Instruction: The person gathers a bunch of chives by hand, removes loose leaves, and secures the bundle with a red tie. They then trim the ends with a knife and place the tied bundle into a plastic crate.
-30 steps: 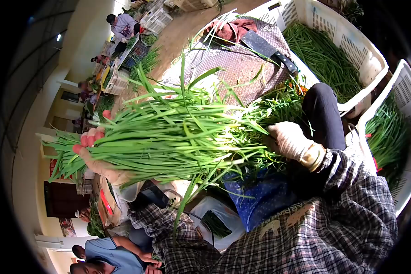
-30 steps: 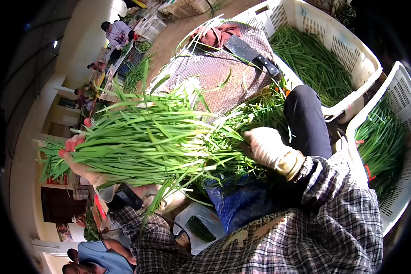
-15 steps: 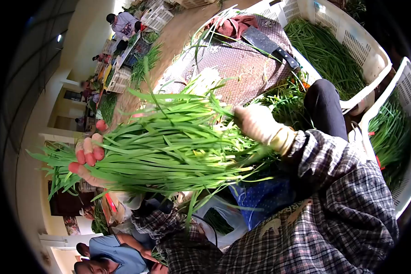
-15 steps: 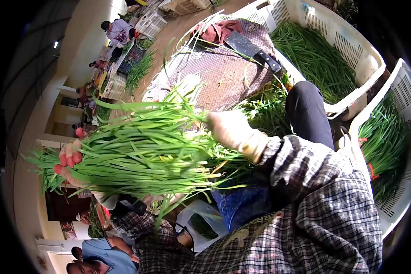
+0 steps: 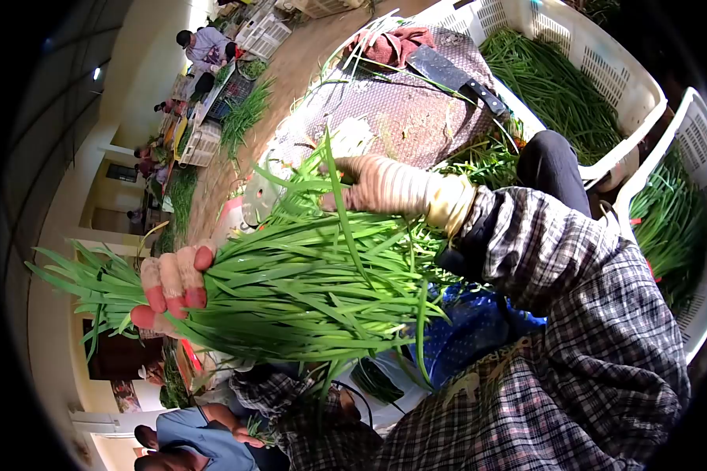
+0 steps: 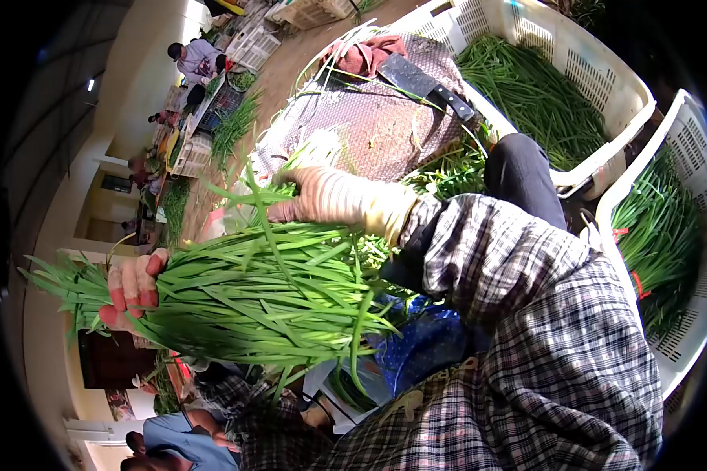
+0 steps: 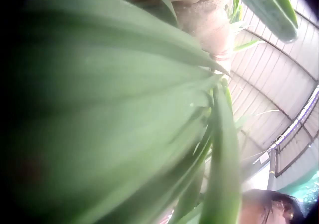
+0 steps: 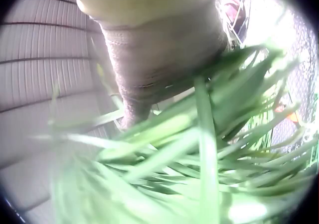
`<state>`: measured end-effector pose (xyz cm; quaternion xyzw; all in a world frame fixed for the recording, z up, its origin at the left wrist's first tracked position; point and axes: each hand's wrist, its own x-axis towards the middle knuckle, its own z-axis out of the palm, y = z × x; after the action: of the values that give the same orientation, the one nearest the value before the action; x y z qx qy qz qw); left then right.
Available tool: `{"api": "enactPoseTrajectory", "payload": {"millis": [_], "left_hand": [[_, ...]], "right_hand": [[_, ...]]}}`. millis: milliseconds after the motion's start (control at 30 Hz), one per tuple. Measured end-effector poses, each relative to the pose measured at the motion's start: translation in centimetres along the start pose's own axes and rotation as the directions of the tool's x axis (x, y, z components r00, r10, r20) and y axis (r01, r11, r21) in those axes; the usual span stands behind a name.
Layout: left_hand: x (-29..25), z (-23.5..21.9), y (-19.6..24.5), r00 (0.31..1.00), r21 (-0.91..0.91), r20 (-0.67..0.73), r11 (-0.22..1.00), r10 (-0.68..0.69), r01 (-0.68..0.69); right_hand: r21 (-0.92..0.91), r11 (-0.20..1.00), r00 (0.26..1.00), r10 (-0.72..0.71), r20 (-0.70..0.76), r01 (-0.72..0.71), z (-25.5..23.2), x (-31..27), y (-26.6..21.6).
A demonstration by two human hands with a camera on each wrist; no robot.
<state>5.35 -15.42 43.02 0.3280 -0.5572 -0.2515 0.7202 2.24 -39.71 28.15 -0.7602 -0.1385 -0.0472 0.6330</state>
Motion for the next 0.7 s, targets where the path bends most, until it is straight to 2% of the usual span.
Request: {"api": "enactPoseTrajectory", "payload": {"millis": [33, 67, 100, 133, 167, 200, 233, 267, 300, 333, 367, 400, 433, 467, 500, 533, 567, 600, 633, 667, 700], "left_hand": [[0.0, 0.0, 0.2, 0.998, 0.021, 0.06, 0.999, -0.034, 0.032], [-0.1, 0.6, 0.6, 0.999, 0.063, 0.03, 0.998, -0.018, 0.016], [-0.1, 0.1, 1.3, 1.0, 0.062, 0.017, 0.998, -0.017, 0.016], [0.1, -1.2, 2.5, 0.98, 0.039, 0.2, 0.999, -0.015, 0.008], [0.3, -1.8, 3.3, 0.924, 0.015, 0.381, 1.0, -0.01, 0.005], [-0.2, -1.0, 3.7, 0.953, 0.046, 0.302, 0.999, -0.013, -0.001], [-0.3, -1.0, 3.8, 0.954, 0.045, 0.299, 0.999, -0.012, -0.002], [-0.4, -1.1, 4.0, 0.944, 0.023, 0.33, 0.999, 0.02, -0.029], [-0.5, -1.4, 4.1, 0.93, 0.001, 0.363, 0.998, 0.054, -0.058], [-0.5, -1.9, 4.2, 0.906, -0.043, 0.419, 0.998, 0.056, -0.042], [-0.4, -2.2, 3.9, 0.907, -0.044, 0.417, 0.998, 0.056, -0.042], [-0.4, -2.4, 3.7, 0.901, -0.076, 0.432, 0.997, 0.046, -0.015], [-0.2, -2.7, 3.3, 0.893, -0.11, 0.449, 0.994, 0.034, 0.017], [0.3, -3.3, 2.9, 0.891, -0.113, 0.453, 0.993, 0.031, 0.022], [0.8, -3.9, 2.4, 0.903, -0.139, 0.428, 0.99, 0.039, 0.023], [0.7, -3.7, 1.9, 0.909, -0.153, 0.414, 0.988, 0.041, 0.025], [0.6, -3.6, 1.4, 0.915, -0.167, 0.4, 0.986, 0.043, 0.027], [0.0, -2.6, 0.5, 0.997, -0.168, 0.018, 0.983, 0.076, -0.072], [-0.5, -2.1, 0.0, 0.925, -0.128, -0.366, 0.979, 0.102, -0.158], [-1.8, -3.5, 0.6, 0.83, -0.133, -0.542, 0.962, 0.131, -0.239], [-4.1, -6.9, 1.9, 0.826, -0.127, -0.549, 0.964, 0.127, -0.233]], "right_hand": [[-0.045, 0.995, 0.995, 0.086, 0.058, -0.084, 0.8, -0.1, 0.0], [-0.038, 0.997, 0.997, 0.075, 0.019, -0.074, 0.8, -1.8, -0.7], [-0.367, 0.922, 0.992, 0.113, -0.061, -0.127, 1.5, -1.9, 1.4], [-0.492, 0.861, 0.991, 0.102, -0.087, -0.132, 0.9, -3.2, 3.8], [-0.617, 0.771, 0.987, 0.124, -0.1, -0.159, -0.1, -5.1, 6.0], [-0.763, 0.63, 0.989, 0.111, -0.096, -0.145, -0.5, -6.6, 10.7], [-0.831, 0.549, 0.996, 0.049, -0.076, -0.091, -1.9, -9.4, 12.0], [-0.848, 0.5, 0.951, 0.309, -0.015, -0.176, -2.5, -9.8, 11.8], [-0.85, 0.496, 0.95, 0.313, -0.015, -0.177, -3.2, -10.0, 11.5], [-0.857, 0.459, 0.887, 0.462, 0.006, -0.233, -4.4, -9.8, 8.4], [-0.865, 0.415, 0.801, 0.598, 0.026, -0.282, -5.2, -9.4, 5.7], [-0.764, 0.609, 0.917, 0.395, 0.059, -0.213, -5.9, -8.4, 4.1], [-0.638, 0.763, 0.985, 0.169, 0.045, -0.102, -6.1, -7.1, 3.0], [-0.289, 0.951, 0.994, 0.112, 0.004, -0.106, -5.1, -5.0, 2.5], [0.102, 0.993, 0.996, 0.072, -0.056, -0.066, -3.9, -3.0, 2.2], [0.39, 0.919, 0.997, 0.046, 0.057, -0.065, -2.6, -2.2, 2.3], [0.635, 0.762, 0.985, 0.019, 0.17, -0.125, -1.3, -1.5, 2.4], [0.735, 0.653, 0.972, 0.003, 0.235, -0.18, 0.1, -1.8, 2.7], [0.794, 0.56, 0.96, 0.01, 0.278, -0.236, 1.0, -3.0, 3.0], [0.838, 0.459, 0.948, 0.028, 0.317, -0.294, 2.0, -4.5, 3.5], [0.873, 0.333, 0.932, 0.061, 0.357, -0.356, 2.6, -6.0, 4.5]]}}
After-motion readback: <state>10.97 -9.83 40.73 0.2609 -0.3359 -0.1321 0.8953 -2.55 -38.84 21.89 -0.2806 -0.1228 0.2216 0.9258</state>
